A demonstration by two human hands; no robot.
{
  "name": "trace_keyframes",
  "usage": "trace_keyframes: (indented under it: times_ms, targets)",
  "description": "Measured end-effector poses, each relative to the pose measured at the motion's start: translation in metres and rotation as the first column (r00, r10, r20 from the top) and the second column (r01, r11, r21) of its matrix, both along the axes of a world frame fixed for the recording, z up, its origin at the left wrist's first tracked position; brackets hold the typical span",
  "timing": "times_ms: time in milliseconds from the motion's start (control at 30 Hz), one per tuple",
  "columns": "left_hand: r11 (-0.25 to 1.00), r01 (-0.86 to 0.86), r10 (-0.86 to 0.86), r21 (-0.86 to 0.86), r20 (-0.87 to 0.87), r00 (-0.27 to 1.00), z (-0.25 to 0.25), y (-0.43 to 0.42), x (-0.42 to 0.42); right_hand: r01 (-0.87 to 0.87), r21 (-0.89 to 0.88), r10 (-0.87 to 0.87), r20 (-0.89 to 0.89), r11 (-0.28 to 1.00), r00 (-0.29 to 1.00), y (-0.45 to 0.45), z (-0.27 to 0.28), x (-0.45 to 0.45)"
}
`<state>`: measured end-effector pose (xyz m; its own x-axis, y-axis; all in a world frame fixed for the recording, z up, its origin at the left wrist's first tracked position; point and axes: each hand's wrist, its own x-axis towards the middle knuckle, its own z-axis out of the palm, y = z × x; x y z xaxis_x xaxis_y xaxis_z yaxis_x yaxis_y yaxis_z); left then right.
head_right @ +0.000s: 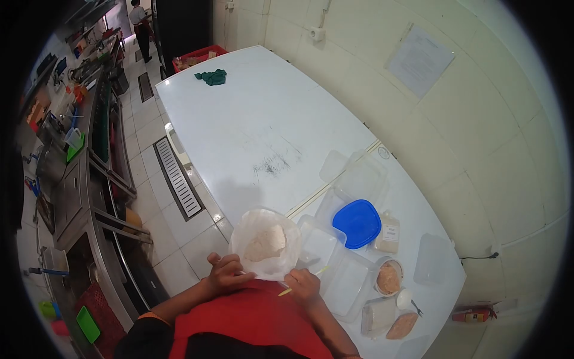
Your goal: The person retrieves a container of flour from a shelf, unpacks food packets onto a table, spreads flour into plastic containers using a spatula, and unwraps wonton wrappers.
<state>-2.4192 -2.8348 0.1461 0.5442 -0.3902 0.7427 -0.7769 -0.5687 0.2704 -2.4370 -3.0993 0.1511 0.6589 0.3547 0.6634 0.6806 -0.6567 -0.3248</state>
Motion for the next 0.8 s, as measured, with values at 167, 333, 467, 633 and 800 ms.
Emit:
trace_keyframes:
  times_ms: [167, 333, 467, 633, 800]
  targets:
    - [0.994, -0.055, 0.06, -0.096, 0.048, 0.997, -0.019, -0.004, 0.005, 0.052, 0.041, -0.055, 0.077, 0.998, 0.996, 0.008, -0.022, 0.009]
    - [0.997, -0.042, 0.042, -0.058, 0.015, 0.999, -0.013, -0.006, 0.012, 0.093, 0.05, -0.094, 0.028, 0.994, 0.995, 0.002, -0.029, 0.01]
    - [0.996, -0.067, 0.069, 0.063, -0.026, 0.997, 0.008, -0.007, 0.008, 0.078, -0.026, -0.078, -0.013, 0.997, 0.997, -0.001, -0.006, 0.01]
    - [0.978, -0.116, 0.124, 0.175, -0.034, 0.992, 0.018, -0.011, 0.003, -0.008, -0.106, -0.005, -0.127, 0.994, 0.992, 0.001, 0.044, 0.014]
    - [0.984, -0.107, 0.114, 0.142, -0.047, 0.992, 0.016, -0.017, 0.0, -0.096, -0.231, 0.037, -0.248, 0.968, 0.968, 0.013, 0.077, 0.017]
